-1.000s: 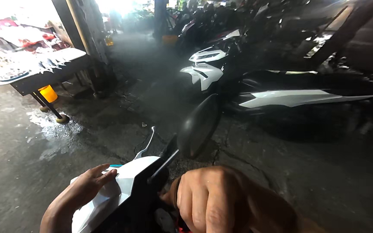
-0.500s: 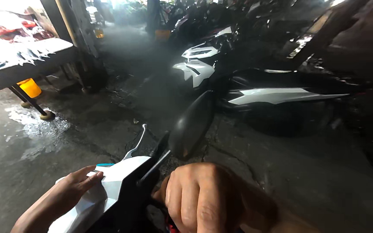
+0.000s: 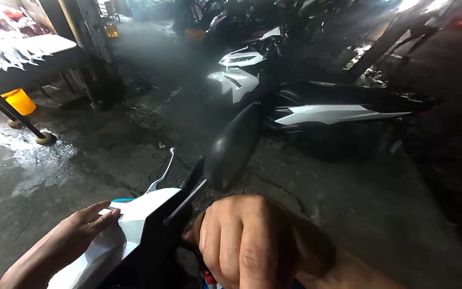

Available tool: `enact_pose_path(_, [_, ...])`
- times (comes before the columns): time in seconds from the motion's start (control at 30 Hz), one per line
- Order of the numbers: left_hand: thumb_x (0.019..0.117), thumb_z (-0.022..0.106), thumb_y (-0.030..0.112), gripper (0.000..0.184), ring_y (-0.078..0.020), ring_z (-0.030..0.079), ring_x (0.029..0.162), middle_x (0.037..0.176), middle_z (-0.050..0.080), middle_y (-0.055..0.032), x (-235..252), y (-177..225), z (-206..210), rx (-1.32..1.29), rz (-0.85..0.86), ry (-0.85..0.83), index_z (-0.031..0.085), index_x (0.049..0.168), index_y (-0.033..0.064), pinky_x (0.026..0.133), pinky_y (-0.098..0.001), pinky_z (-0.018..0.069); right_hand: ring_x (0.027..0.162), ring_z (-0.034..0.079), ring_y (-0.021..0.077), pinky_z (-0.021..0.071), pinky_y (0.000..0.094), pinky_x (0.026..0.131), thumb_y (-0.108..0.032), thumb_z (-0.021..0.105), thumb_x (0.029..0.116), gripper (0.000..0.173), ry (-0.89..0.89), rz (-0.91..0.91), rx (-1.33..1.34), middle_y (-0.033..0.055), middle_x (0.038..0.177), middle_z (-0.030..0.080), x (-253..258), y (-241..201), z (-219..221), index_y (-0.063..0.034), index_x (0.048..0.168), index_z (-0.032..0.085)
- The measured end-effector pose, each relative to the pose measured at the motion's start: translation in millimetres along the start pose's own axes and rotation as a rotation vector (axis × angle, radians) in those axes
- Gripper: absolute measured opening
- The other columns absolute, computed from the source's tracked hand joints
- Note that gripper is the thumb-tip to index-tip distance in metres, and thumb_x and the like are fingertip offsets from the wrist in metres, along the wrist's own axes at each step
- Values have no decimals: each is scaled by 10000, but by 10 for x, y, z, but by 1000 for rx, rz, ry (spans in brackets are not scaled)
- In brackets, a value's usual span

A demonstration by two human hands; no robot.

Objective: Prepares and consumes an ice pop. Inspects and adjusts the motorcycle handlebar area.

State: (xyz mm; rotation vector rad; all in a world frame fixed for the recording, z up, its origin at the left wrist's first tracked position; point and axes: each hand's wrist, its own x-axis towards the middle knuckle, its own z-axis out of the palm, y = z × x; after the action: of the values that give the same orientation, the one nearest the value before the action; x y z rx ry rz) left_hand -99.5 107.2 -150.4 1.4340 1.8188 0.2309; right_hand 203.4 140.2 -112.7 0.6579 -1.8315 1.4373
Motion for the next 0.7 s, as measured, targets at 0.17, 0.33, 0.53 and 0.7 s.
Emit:
enact_pose_path(0.17, [1054, 535, 430, 531, -352, 658, 1116, 1241, 674, -218, 4, 13, -8, 11, -16, -1, 555, 1445, 72, 979, -567, 479, 606, 613, 128, 521, 278, 628, -78, 633, 974, 223, -8, 13, 5, 102, 683, 632, 11, -6, 10, 37, 783, 641])
enact_pose_path(0.33, [1055, 535, 425, 526, -356, 656, 1123, 1237, 676, -219, 3, 7, -9, 11, -6, -4, 558, 1444, 73, 990, -579, 474, 628, 645, 109, 553, 270, 669, -125, 624, 1003, 250, 21, 27, -4, 96, 716, 671, 0, -19, 4, 36, 812, 647])
enact_pose_path(0.53, [1055, 540, 410, 518, -336, 660, 1105, 1233, 677, -209, -2, 21, -14, 7, -15, -7, 549, 1448, 73, 975, -556, 484, 627, 640, 93, 551, 265, 669, -131, 618, 1010, 242, 10, 38, 18, 83, 721, 679, -15, -17, -9, 29, 832, 658])
enact_pose_path(0.7, [1051, 547, 417, 527, -341, 664, 1125, 1245, 677, -211, 19, -16, -8, -21, -1, -10, 556, 1442, 63, 986, -564, 490, 612, 626, 54, 528, 207, 618, -137, 594, 1027, 228, 28, 30, 25, 88, 759, 689, -25, 30, -84, 41, 898, 651])
